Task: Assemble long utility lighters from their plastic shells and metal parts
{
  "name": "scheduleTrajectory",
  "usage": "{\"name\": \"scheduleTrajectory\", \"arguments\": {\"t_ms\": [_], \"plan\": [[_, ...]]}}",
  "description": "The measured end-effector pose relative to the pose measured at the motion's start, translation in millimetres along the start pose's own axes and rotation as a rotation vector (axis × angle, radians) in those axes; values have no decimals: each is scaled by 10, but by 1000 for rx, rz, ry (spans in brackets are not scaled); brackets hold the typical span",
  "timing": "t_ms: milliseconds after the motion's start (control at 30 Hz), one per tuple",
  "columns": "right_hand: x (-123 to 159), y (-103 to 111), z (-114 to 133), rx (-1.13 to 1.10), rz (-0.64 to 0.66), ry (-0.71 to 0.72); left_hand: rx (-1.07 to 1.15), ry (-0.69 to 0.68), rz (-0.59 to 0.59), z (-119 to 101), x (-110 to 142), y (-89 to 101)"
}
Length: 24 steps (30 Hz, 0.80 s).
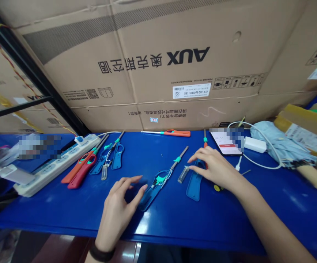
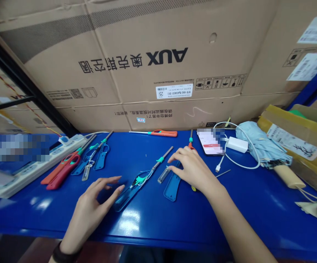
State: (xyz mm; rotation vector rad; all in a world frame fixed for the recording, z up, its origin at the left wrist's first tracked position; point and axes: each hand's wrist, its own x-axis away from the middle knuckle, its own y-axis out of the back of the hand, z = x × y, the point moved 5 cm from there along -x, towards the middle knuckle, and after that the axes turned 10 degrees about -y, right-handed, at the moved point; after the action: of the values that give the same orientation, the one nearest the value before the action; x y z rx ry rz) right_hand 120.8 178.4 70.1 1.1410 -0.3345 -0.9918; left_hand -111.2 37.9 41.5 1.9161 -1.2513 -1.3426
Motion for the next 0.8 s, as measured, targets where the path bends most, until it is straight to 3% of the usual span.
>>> {"name": "scheduleTrajectory", "arguments": {"t_ms": [67, 167, 267, 367, 433, 500, 600, 667, 733, 800], "plan": [[3, -101, -18, 34, 89, -38, 4, -15, -11, -53, -17, -13], [28, -233, 56, 10, 181, -18, 31, -92, 33, -317, -71, -136], [49, -303, 118, -19, 210, 3, 6, -218, 122, -671, -162, -331], [55, -287, 110, -65, 230, 27, -146, -258, 148, -874, -273, -485], [38, -197, 73, -105, 178, 35, -237, -273, 154, -927, -325, -555], [11, -48, 24, -131, 21, 18, -277, -292, 133, -946, -336, -580], [-2, 134, -20, -160, -236, -32, -230, -322, 48, -937, -256, -511], [-9, 141, 1, -188, -282, -42, -154, -317, -23, -883, -145, -394], [-27, 59, 78, -209, -199, 1, -71, -297, -66, -782, -5, -249], [-40, -78, 204, -206, -14, 98, -7, -323, -58, -673, 145, -116]]}}
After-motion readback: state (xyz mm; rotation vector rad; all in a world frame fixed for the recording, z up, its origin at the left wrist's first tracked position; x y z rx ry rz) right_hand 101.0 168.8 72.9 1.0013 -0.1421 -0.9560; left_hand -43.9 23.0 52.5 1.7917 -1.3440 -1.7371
